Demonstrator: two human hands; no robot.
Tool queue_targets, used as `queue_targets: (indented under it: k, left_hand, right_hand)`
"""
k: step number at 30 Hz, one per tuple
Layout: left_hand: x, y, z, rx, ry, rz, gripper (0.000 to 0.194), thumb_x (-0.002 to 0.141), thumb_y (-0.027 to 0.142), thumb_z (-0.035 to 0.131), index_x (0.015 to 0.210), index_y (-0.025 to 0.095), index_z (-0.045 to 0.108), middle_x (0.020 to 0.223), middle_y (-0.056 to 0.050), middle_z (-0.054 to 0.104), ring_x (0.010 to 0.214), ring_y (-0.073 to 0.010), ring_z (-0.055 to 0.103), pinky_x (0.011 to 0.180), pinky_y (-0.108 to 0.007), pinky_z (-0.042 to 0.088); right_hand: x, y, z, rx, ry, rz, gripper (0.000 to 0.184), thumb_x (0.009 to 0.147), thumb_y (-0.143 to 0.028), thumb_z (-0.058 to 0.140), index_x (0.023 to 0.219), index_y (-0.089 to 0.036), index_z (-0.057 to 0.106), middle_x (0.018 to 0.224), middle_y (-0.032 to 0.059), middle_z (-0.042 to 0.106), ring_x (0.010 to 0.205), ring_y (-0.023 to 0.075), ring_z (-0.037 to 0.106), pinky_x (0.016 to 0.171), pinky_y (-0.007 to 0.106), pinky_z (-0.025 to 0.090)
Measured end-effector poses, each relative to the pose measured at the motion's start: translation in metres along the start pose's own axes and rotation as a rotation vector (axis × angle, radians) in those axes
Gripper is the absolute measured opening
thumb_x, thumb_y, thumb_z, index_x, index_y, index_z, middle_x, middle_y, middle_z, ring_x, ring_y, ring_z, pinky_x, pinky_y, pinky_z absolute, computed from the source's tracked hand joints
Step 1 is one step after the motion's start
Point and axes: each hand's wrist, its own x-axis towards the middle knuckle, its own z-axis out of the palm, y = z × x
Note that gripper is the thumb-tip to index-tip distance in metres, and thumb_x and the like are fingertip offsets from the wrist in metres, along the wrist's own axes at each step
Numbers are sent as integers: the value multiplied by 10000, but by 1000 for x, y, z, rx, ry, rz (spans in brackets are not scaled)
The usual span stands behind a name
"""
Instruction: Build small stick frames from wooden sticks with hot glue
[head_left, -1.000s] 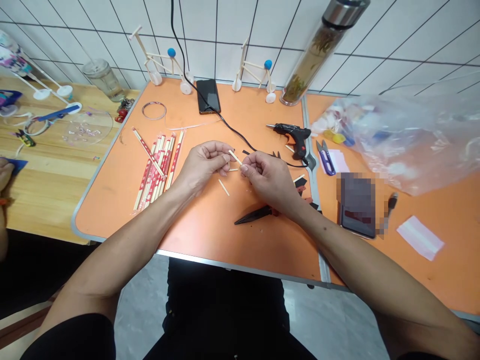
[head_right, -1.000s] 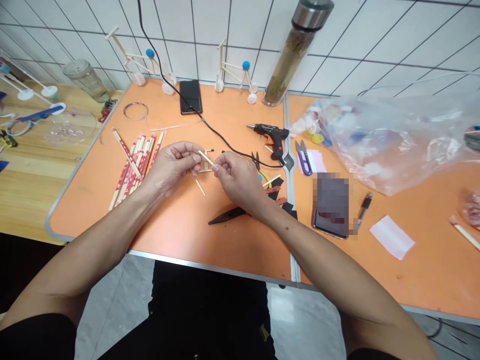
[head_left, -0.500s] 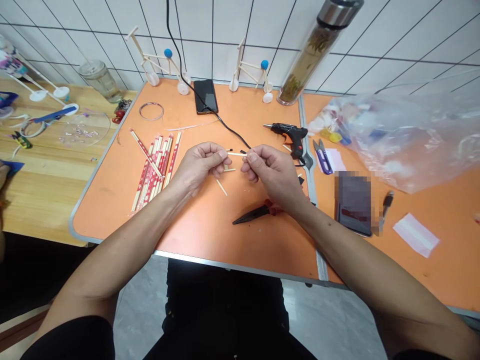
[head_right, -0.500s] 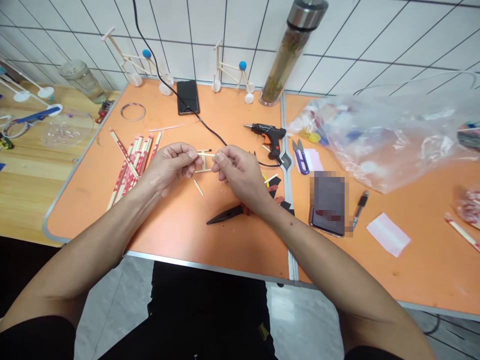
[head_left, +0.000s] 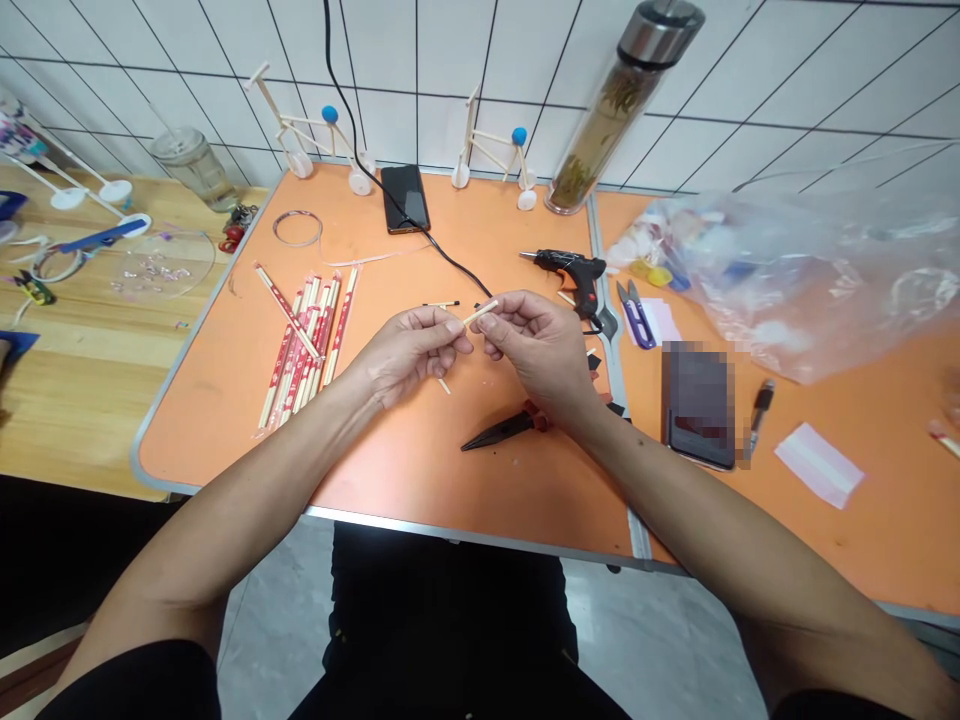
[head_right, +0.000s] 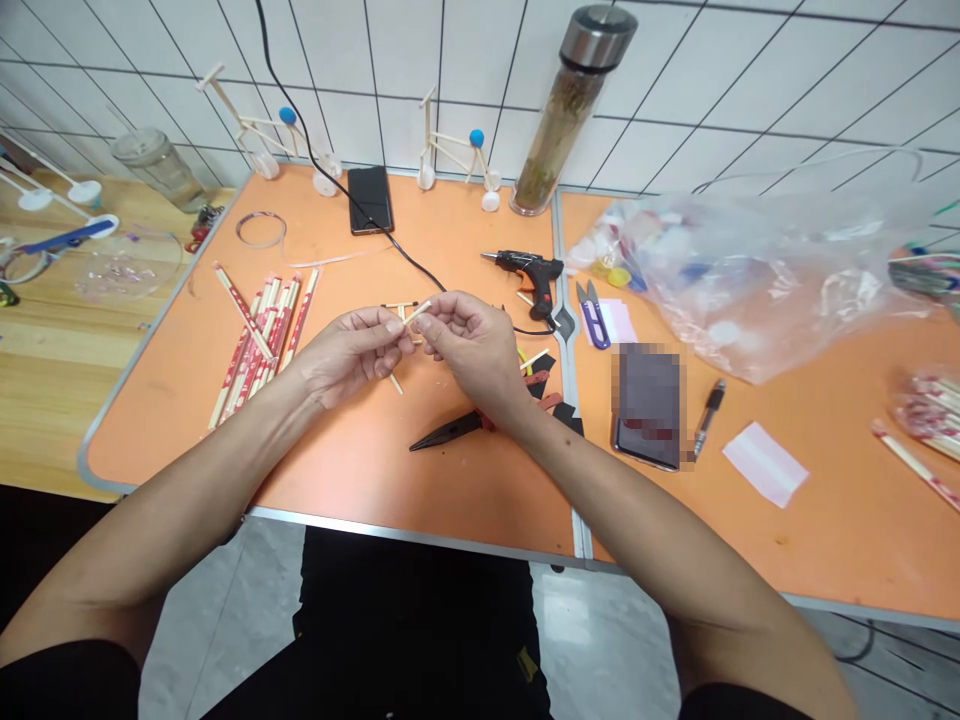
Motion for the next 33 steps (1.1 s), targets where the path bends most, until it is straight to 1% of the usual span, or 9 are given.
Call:
queue_targets:
  k: [5, 9, 14, 17, 21, 26, 27, 29, 33]
  left_hand:
    - [-3, -1, 3, 67, -55, -14, 294, 820, 317, 976, 783, 140, 744, 773, -61, 774, 528, -74, 607, 471, -179, 459]
    - [-5, -2, 2, 184, -109, 49, 348, 793, 413, 992, 798, 145, 771, 790, -71, 782, 543, -82, 602, 494, -198, 475]
    - [-4, -3, 2, 300, -60, 176, 443, 746, 527, 1013, 762, 163, 761, 750, -54, 771, 539, -84, 566, 503, -211, 459]
    - [-5, -3, 3, 345, -31, 218, 449, 760, 550, 997, 750, 170, 758, 741, -52, 767, 541, -88, 556, 513, -216, 452]
    - [-6, -3, 4, 439, -33, 243, 382, 787, 492, 977, 744, 178, 764, 730, -52, 769, 550, -94, 561, 534, -218, 439]
    - [-5, -3, 2, 410, -45, 228, 336, 829, 448, 929, 742, 173, 758, 753, -66, 782, 548, -93, 554, 521, -216, 431]
    - [-5, -3, 2, 386, -51, 218, 337, 836, 450, 921, 746, 170, 758, 765, -69, 785, 548, -90, 552, 520, -215, 436]
    - [-5, -4, 1, 339, -71, 190, 357, 846, 477, 912, 764, 164, 761, 793, -77, 795, 546, -87, 552, 516, -217, 446]
    - [-4, -6, 2, 307, -110, 142, 434, 817, 560, 936, 818, 159, 773, 820, -78, 806, 538, -84, 548, 503, -222, 441]
  right_hand:
    - [-1, -4, 2, -39, -13, 12, 518, 776, -714, 941, 880, -246, 745, 761, -10, 698, 648, 146, 614, 636, 313, 577]
    - [-2, -7, 2, -68, -57, 24, 525, 795, -724, 924, 847, -246, 715, 707, -17, 658, 661, 160, 616, 665, 329, 574]
    - [-1, -6, -2, -120, -90, -12, 527, 811, -727, 909, 844, -238, 716, 800, 7, 707, 720, 163, 628, 715, 335, 569]
    - [-2, -5, -4, -174, -42, -61, 490, 869, -700, 877, 897, -233, 729, 826, 13, 723, 704, 157, 612, 691, 326, 535]
    - [1, -6, -11, -326, -9, -144, 440, 999, -645, 747, 837, -239, 698, 767, 15, 691, 652, 158, 557, 619, 323, 463]
    - [17, -11, -37, -365, 197, -255, 318, 1031, -527, 737, 898, -251, 652, 816, 20, 687, 680, 167, 592, 645, 337, 493]
    - [19, -11, -40, -378, 201, -266, 291, 1022, -511, 755, 936, -250, 661, 847, 23, 697, 694, 167, 607, 652, 338, 505]
    - [18, -12, -41, -374, 127, -230, 298, 981, -517, 811, 990, -246, 686, 884, 25, 708, 717, 167, 630, 648, 329, 520]
    - [5, -15, -22, -251, -108, 4, 428, 922, -630, 852, 947, -222, 725, 827, 24, 715, 716, 163, 643, 634, 305, 522]
